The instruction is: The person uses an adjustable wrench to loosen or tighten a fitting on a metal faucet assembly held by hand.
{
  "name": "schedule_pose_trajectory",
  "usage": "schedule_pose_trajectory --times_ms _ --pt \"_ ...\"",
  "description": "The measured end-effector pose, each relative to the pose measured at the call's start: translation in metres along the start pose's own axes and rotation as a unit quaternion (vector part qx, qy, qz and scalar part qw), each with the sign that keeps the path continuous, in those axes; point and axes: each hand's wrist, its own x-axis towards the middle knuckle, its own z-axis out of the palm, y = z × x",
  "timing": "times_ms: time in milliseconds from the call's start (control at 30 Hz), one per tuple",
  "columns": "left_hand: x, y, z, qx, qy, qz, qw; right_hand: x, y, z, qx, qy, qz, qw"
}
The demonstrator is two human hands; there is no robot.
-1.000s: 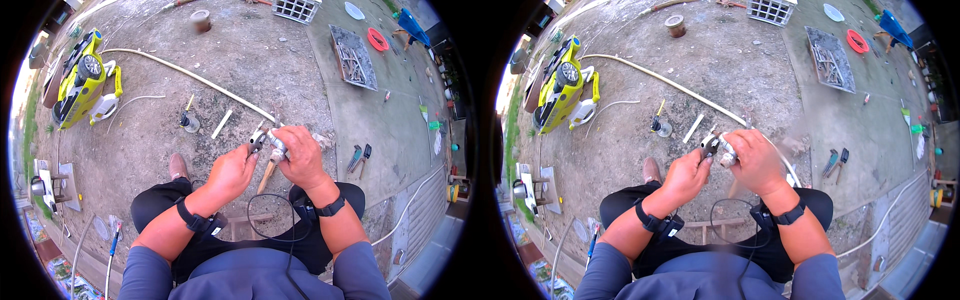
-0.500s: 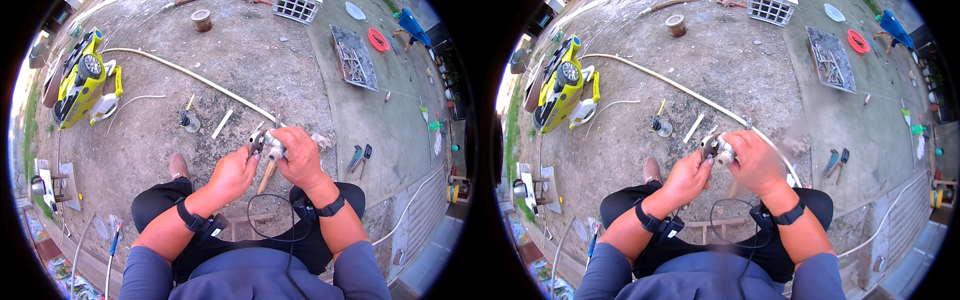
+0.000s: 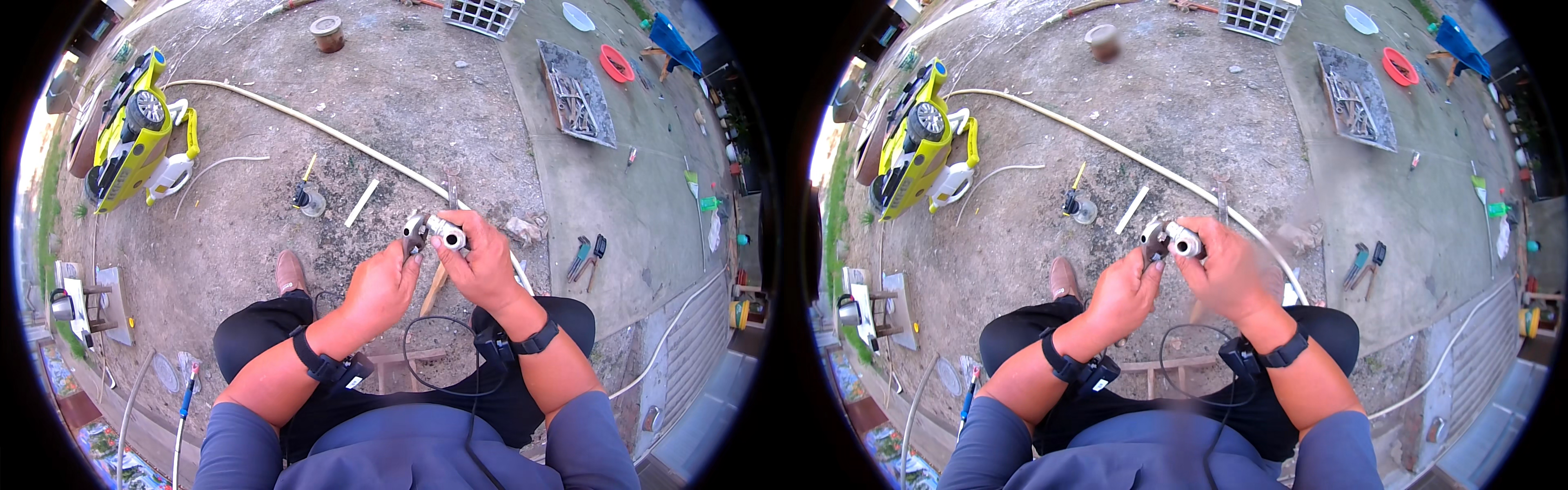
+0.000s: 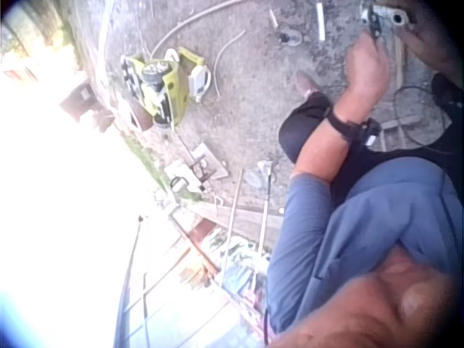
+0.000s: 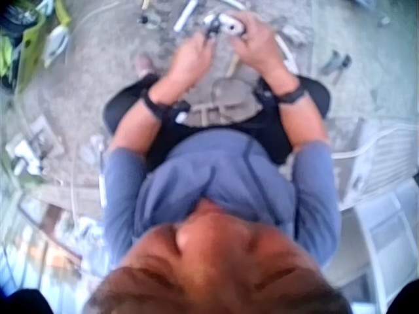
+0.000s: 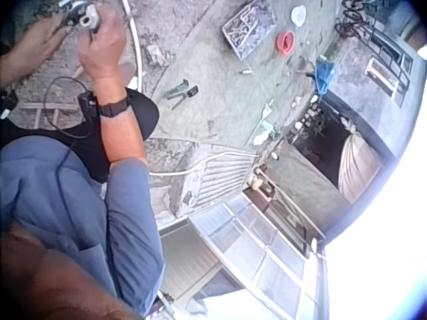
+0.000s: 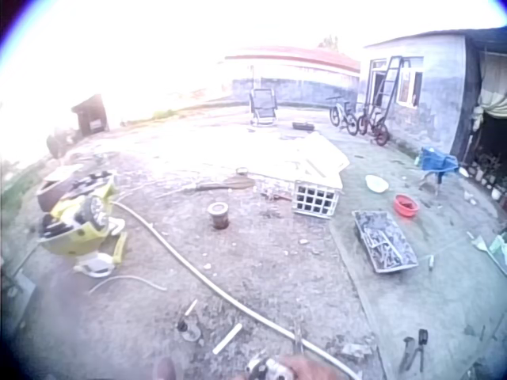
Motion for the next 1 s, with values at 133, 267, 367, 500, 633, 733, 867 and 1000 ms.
schedule_pose_trajectory --times_ms 133,267,367,500,633,733,867,1000 --pt "0.0 0.003 0.0 0.051 0.02 0.027 0.998 -0.003 0.001 0.004 0.119 0.004 0.109 0.987" --pt "0.0 0.002 0.001 0.083 0.037 0.047 0.995 -0.003 0.002 0.005 0.277 -0.026 0.207 0.938" --pt "-0.001 0.001 0.002 0.097 0.047 0.06 0.992 0.0 0.002 0.002 0.381 -0.045 0.27 0.883" --pt "-0.002 -0.005 0.003 0.116 0.075 0.102 0.985 0.002 0.001 -0.001 0.43 -0.053 0.312 0.846" --pt "0.0 -0.009 0.003 0.15 0.109 0.153 0.971 0.007 0.004 -0.01 0.518 -0.085 0.38 0.762" --pt "0.004 -0.005 0.0 0.138 0.134 0.187 0.963 0.007 0.006 -0.012 0.566 -0.089 0.385 0.723" --pt "-0.006 0.0 -0.008 0.121 0.089 0.113 0.982 0.016 0.006 -0.011 0.501 -0.031 0.338 0.796" --pt "-0.009 0.0 -0.009 0.049 0.051 0.054 0.996 0.007 0.013 -0.006 0.359 -0.028 0.209 0.909"
